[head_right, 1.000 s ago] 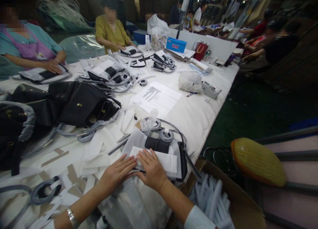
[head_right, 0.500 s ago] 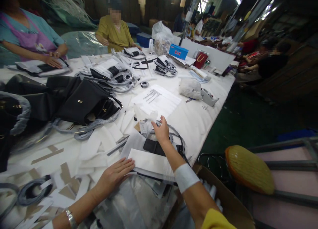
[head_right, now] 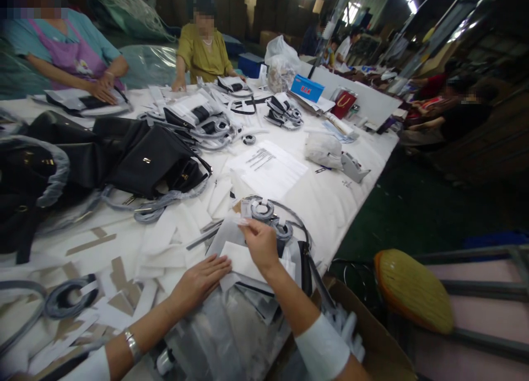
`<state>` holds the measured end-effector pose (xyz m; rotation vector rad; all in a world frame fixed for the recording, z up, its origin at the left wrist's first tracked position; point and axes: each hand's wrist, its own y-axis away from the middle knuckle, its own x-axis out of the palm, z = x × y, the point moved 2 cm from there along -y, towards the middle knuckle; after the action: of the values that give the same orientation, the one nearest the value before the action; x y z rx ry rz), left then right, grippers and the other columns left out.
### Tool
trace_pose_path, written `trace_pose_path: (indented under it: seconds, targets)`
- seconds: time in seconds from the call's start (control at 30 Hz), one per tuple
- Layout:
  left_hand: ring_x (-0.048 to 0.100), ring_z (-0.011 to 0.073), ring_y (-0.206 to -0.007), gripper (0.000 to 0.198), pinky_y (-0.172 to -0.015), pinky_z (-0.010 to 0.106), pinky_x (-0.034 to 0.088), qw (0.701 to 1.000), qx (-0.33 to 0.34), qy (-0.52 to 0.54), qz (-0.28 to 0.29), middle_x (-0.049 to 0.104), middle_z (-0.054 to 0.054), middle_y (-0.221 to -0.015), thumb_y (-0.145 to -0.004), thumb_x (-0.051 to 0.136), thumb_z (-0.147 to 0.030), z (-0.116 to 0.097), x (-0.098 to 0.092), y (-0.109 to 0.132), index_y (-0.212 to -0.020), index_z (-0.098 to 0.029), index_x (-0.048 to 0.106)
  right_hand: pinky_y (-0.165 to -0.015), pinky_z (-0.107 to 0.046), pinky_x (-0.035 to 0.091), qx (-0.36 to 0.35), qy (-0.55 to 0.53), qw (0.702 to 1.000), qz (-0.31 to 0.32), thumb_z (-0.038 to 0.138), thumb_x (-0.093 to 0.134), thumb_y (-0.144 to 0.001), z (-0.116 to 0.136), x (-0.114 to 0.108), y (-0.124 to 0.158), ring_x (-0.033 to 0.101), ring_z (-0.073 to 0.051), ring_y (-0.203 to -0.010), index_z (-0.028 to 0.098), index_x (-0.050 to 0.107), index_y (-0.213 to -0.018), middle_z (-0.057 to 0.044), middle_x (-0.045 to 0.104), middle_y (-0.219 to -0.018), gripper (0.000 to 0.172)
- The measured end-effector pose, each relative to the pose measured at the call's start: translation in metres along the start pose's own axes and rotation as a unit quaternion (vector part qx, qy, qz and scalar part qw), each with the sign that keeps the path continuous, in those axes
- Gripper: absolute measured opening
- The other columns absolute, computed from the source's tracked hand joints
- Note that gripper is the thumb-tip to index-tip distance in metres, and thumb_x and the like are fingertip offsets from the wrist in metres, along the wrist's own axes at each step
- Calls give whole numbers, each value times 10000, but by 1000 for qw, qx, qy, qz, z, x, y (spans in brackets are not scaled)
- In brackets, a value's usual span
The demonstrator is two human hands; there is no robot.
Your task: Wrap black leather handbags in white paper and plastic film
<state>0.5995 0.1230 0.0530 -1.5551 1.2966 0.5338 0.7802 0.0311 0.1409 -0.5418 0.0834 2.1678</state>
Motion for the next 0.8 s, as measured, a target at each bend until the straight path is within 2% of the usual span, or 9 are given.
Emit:
trace_pose_path:
  seconds: [0.13, 0.27, 0.4, 0.57, 0.67, 0.8]
  targets:
    - [604, 199, -1213, 361, -1080, 426, 463, 1000, -6, 4, -6, 678, 87, -1255, -964, 458, -139, -1, 1, 0, -1306, -194, 558, -929, -373, 557, -67, 34, 997, -16, 210, 611, -882, -9, 22, 52, 726, -233, -961, 224, 766, -1010, -46, 766, -1029, 202]
    - [624, 205, -1185, 333, -1093, 441, 449, 1000, -10, 10, -5, 697, 89, -1215, -955, 457, -121, -1, 1, -1, -1255, -178, 590, -1022, -446, 514, -137, 27, 990, 10, 92, 538, -878, -27, 33, 77, 700, -228, -1047, 243, 743, -1047, -44, 754, -1072, 306]
    - [635, 219, -1166, 296, -1078, 452, 469, 1000, -16, 17, -8, 706, 92, -1185, -951, 461, -119, -3, 1, -3, -1201, -165, 613, -981, -416, 542, -139, 18, 990, 30, 58, 530, -853, -35, 30, 85, 667, -217, -1085, 263, 741, -1049, -62, 711, -1154, 353]
    - [623, 238, -1186, 288, -1053, 460, 494, 999, -18, 32, -20, 711, 110, -1167, -953, 481, -140, -2, 3, 0, -1210, -157, 611, -897, -352, 571, -133, 37, 986, 91, 49, 526, -843, -40, 24, 89, 677, -194, -994, 289, 748, -1065, -51, 712, -1048, 396]
    - [610, 233, -1205, 290, -1049, 449, 500, 998, -10, 51, -30, 708, 111, -1181, -953, 477, -139, 2, 7, 3, -1212, -152, 609, -898, -336, 572, -130, 24, 982, 133, 43, 535, -849, -47, 21, 91, 689, -187, -985, 280, 750, -1070, -47, 733, -1049, 389]
    - [586, 207, -1236, 311, -1077, 441, 475, 995, 5, 82, -57, 684, 116, -1233, -948, 446, -95, 8, 9, 9, -1213, -148, 601, -894, -343, 578, -132, 21, 980, 146, 70, 562, -864, -53, 17, 92, 695, -192, -979, 251, 756, -1054, -63, 743, -1041, 327]
